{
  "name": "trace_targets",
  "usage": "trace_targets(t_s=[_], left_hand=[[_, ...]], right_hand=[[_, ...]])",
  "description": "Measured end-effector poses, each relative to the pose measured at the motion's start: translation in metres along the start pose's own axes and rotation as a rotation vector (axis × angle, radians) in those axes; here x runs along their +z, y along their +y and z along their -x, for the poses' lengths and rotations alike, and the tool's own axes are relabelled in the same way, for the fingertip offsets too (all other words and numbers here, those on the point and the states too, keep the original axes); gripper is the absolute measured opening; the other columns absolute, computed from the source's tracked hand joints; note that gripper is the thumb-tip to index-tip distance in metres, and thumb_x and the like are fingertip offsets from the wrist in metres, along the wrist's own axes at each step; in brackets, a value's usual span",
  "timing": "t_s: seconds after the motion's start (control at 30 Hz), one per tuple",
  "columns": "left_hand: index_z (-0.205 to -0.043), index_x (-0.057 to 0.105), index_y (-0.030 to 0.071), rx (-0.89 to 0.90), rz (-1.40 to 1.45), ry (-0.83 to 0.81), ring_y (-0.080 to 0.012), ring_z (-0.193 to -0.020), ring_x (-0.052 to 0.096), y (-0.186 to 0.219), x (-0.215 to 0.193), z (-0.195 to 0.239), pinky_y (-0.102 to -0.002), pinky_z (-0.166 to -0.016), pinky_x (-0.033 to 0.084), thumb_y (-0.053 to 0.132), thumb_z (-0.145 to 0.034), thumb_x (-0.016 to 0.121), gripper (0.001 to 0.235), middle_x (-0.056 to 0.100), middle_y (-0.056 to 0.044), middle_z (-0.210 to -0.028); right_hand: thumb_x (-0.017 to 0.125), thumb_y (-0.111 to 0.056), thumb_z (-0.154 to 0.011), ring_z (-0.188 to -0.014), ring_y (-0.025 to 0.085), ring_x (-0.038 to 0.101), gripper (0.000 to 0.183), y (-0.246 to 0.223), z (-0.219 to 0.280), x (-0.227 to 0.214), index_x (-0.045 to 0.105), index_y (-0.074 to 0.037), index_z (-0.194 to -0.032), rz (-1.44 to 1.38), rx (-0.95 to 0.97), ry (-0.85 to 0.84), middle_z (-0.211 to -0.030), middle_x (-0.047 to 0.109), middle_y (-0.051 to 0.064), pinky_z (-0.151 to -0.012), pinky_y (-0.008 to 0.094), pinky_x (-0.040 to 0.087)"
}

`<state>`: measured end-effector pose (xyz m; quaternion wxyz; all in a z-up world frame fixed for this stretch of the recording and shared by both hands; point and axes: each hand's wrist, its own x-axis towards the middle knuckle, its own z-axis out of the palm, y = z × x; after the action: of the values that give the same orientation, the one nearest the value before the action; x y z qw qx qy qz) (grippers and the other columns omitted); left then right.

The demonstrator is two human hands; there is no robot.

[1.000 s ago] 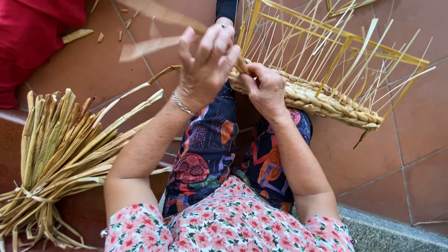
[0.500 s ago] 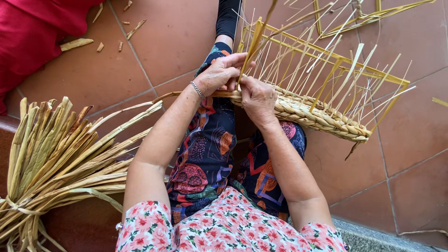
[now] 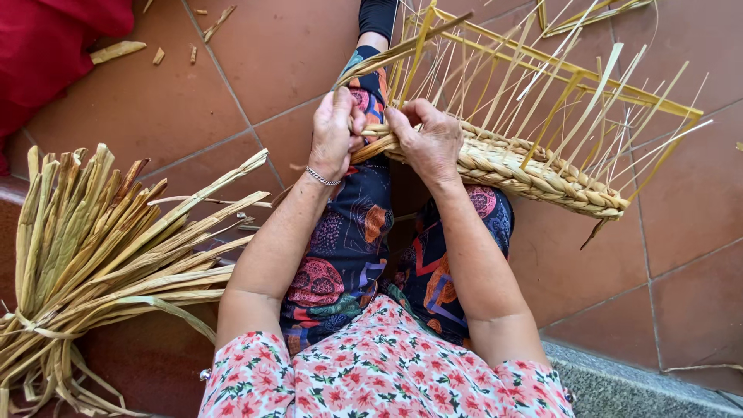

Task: The person weaves a basket by hand, interlacing dried plant strips through a pre-formed frame. They repeatedly pull and tighten the strips to build up the basket's base and sides.

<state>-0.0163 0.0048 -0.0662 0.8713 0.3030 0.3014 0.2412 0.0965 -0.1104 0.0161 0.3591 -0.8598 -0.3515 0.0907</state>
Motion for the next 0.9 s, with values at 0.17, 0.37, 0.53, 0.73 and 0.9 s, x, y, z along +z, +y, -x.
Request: trace_targets(t_s=[0.17,0.37,0.53,0.73,0.9], left_hand=[[-0.100,0.048,0.009,0.019,0.046,0.086,-0.0042,-0.042,0.032,0.006,-0.002,0.009,-0.021,-0.037,0.026,0.037,-0.109,0.046,0.029,0.049,0.000,-0.063],[-0.107,0.048,0.008,0.135,-0.190,0.027,-0.0049,-0.057,0.050,-0.007,-0.035,0.002,-0.022,-0.050,0.043,0.022,-0.100,0.068,0.026,0.059,-0.002,-0.080],[-0.094,0.057,0.005,0.092,-0.292,0.106,-0.0117,-0.048,0.052,-0.018,-0.060,-0.030,-0.026,-0.040,0.042,0.042,-0.098,0.060,0.037,0.062,-0.008,-0.073],[-0.084,0.058,0.007,-0.020,0.308,0.164,-0.0213,-0.055,0.057,0.033,-0.044,-0.022,-0.036,-0.052,0.050,0.054,-0.104,0.037,0.055,0.063,-0.013,-0.074],[-0.104,0.062,0.005,0.304,-0.041,-0.194,-0.0164,-0.088,0.063,0.042,0.065,0.014,-0.034,-0.084,0.056,0.044,-0.116,0.041,0.046,0.061,-0.008,-0.100]], right_hand=[[0.080,-0.030,-0.091,-0.056,0.012,0.067,0.024,0.004,0.002,0.009,0.073,-0.008,-0.083,-0.061,0.047,-0.002,-0.063,0.069,0.002,-0.056,0.029,0.051],[0.077,-0.026,-0.095,-0.058,0.008,0.063,0.027,0.016,0.003,-0.003,0.069,-0.006,-0.113,-0.171,0.054,-0.118,-0.064,0.069,0.003,-0.057,0.028,0.050],[0.062,-0.020,-0.104,-0.080,0.001,0.071,0.030,0.034,0.002,-0.007,0.061,-0.004,-0.130,-0.401,0.077,-0.149,-0.088,0.078,-0.003,-0.072,0.021,0.056],[0.077,-0.013,-0.095,-0.075,0.005,0.063,0.023,0.025,0.011,-0.020,0.069,-0.005,-0.115,-0.332,-0.036,-0.202,-0.088,0.072,0.000,-0.067,0.022,0.053],[0.088,-0.020,-0.081,-0.065,0.008,0.056,0.045,0.014,0.016,-0.021,0.070,-0.008,-0.121,-0.190,-0.139,-0.167,-0.087,0.064,0.005,-0.058,0.024,0.050]])
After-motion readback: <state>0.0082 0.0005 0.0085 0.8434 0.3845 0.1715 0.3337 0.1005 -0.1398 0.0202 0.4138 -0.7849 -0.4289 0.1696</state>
